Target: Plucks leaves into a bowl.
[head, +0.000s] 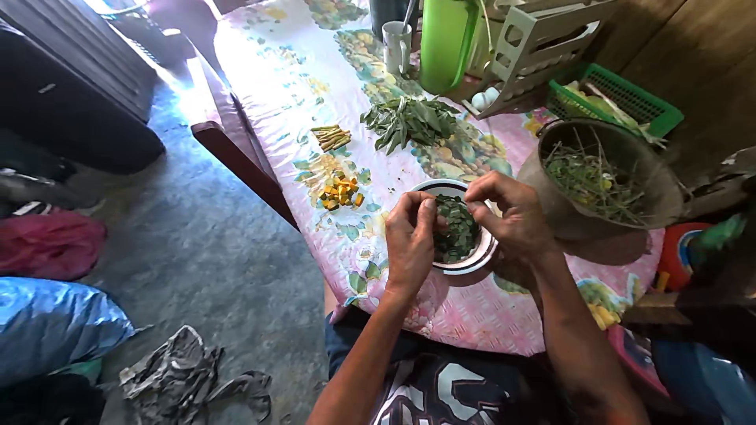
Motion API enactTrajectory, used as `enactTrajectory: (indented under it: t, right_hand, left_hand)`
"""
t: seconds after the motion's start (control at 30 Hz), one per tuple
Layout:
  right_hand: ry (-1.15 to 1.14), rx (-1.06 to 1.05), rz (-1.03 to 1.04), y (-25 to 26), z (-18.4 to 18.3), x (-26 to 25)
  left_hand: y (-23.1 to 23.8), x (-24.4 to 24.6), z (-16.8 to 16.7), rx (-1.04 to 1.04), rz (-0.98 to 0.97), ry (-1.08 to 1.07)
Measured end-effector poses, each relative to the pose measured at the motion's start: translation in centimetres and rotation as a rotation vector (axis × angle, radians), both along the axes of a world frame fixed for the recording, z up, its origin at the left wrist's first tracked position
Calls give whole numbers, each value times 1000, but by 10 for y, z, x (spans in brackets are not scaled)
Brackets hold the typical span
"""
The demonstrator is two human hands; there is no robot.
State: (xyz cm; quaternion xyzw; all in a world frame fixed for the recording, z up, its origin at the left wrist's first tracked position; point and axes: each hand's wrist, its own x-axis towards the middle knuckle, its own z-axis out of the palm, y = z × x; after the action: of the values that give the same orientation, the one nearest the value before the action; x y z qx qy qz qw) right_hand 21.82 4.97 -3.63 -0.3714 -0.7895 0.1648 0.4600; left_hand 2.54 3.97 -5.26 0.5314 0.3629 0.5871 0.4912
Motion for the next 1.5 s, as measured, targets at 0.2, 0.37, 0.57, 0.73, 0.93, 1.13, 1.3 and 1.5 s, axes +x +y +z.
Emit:
enactTrajectory:
  t: [0.2,0.37,0.57,0.73,0.93,1.13,1.3,1.5]
  right_hand:
    - [-86,16,15,-3,6,-4]
    - [-37,0,37,-3,4,-10]
    - [-25,12,29,-3,2,-12]
    - [-30,44,32,-1,0,-12]
    - [30,-25,77,-2,-2,-12]
    - [413,-190,149,-31,14,2]
    - [4,181,-367,-44,79,83]
    - [-575,-226,-856,-50,101,169]
  left_hand:
    - [-2,-1,0,54,-20,30]
    - [-4,0,-1,83,-42,42]
    - [-4,2,0,65,-73,18]
    - [-6,5,3,76,-113,10]
    - [-8,13,0,112,-78,-29]
    - [-8,6,5,164,-217,-10]
    - [5,-5,-1,375,-64,505]
    - [10,-1,-11,544,100,834]
